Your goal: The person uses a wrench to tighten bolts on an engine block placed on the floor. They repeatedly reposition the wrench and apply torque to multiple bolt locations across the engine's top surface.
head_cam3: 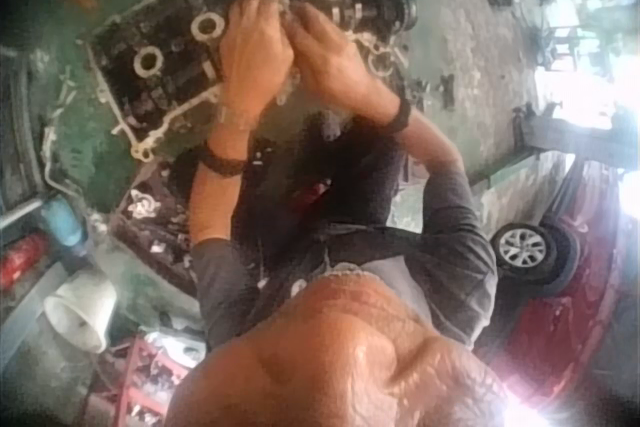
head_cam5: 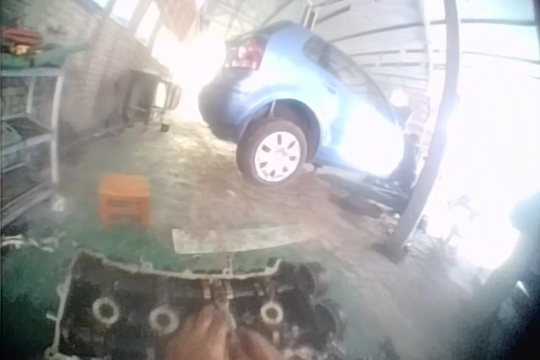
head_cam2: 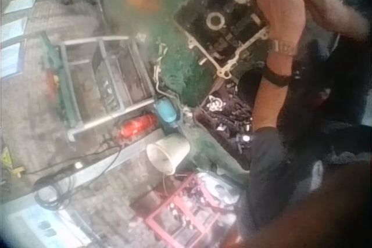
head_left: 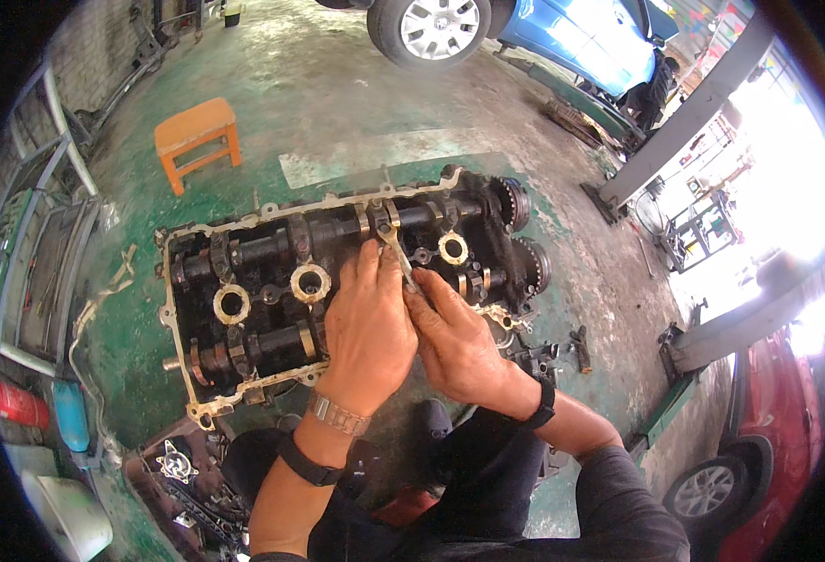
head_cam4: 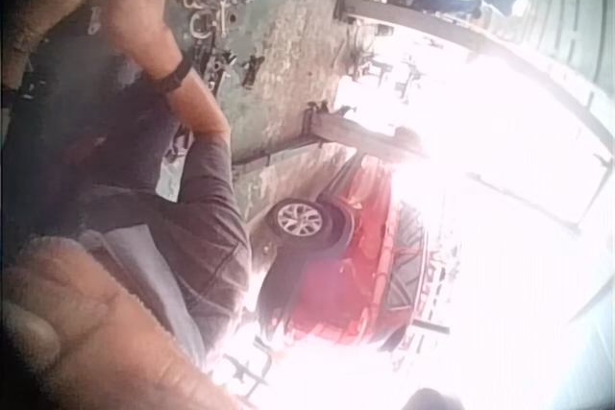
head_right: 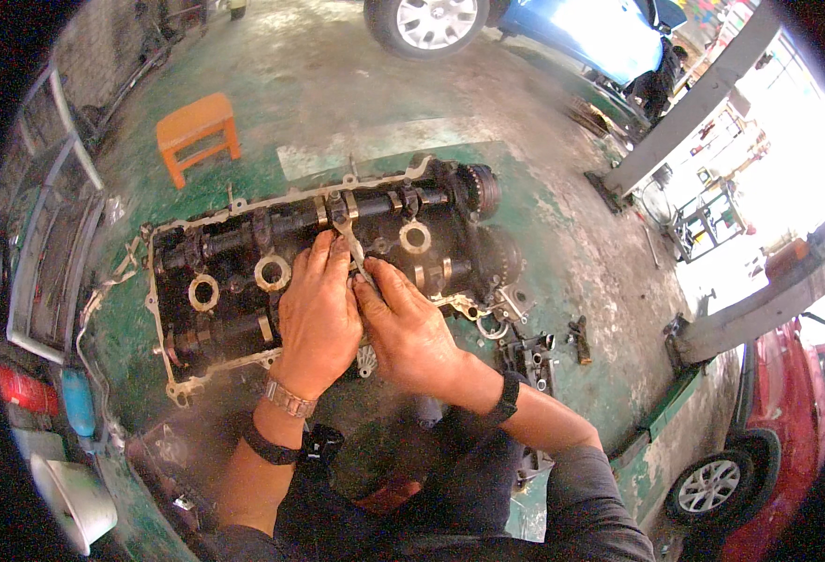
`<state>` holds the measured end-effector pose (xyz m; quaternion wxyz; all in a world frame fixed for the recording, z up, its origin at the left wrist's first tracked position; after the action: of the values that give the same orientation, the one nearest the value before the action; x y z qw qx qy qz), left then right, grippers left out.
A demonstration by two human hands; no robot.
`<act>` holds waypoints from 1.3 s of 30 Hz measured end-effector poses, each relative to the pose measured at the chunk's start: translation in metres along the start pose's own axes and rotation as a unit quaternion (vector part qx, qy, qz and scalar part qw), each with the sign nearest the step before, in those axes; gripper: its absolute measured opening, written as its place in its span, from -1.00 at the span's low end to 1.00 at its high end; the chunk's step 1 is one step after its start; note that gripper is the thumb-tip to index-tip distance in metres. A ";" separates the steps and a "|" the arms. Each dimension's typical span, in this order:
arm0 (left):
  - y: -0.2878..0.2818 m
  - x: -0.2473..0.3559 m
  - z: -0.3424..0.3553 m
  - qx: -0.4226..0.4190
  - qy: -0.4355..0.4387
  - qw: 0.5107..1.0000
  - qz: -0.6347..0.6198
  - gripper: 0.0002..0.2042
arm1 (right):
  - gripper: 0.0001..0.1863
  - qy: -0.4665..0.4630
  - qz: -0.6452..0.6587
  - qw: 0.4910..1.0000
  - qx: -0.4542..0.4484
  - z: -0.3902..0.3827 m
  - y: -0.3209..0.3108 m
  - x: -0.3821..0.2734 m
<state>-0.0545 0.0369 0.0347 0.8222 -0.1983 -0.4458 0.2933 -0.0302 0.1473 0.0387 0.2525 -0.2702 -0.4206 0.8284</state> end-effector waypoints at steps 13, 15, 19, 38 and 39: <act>-0.002 0.001 -0.001 -0.025 -0.017 0.999 -0.016 -0.57 | -0.47 -0.042 -0.021 0.999 0.017 -0.001 -0.004 0.003; -0.003 0.000 -0.001 -0.021 -0.016 0.999 -0.020 -0.57 | -0.46 -0.045 -0.028 0.999 0.004 0.000 -0.003 0.003; -0.002 0.000 -0.002 -0.021 -0.013 0.999 -0.022 -0.56 | -0.46 -0.051 -0.025 0.998 -0.015 0.001 -0.004 0.004; 0.002 0.002 0.000 -0.014 -0.005 1.000 0.019 -0.57 | -0.76 0.132 0.000 0.991 0.013 0.014 -0.065 0.115; 0.002 0.002 0.001 -0.016 -0.007 1.000 0.019 -0.57 | -0.77 0.114 -0.004 0.993 0.016 0.017 -0.065 0.115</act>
<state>-0.0547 0.0403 0.0350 0.8100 -0.2177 -0.4527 0.3027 -0.1126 0.2455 0.0748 0.3065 -0.3572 -0.3771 0.7976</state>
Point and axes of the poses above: each hand's wrist, its own z-axis towards the middle knuckle, its own y-axis out of the palm, x = y × z, the point moved 7 cm from there along z, towards the middle knuckle, and after that the axes turned 4 degrees about -z, right-handed, at the moved point
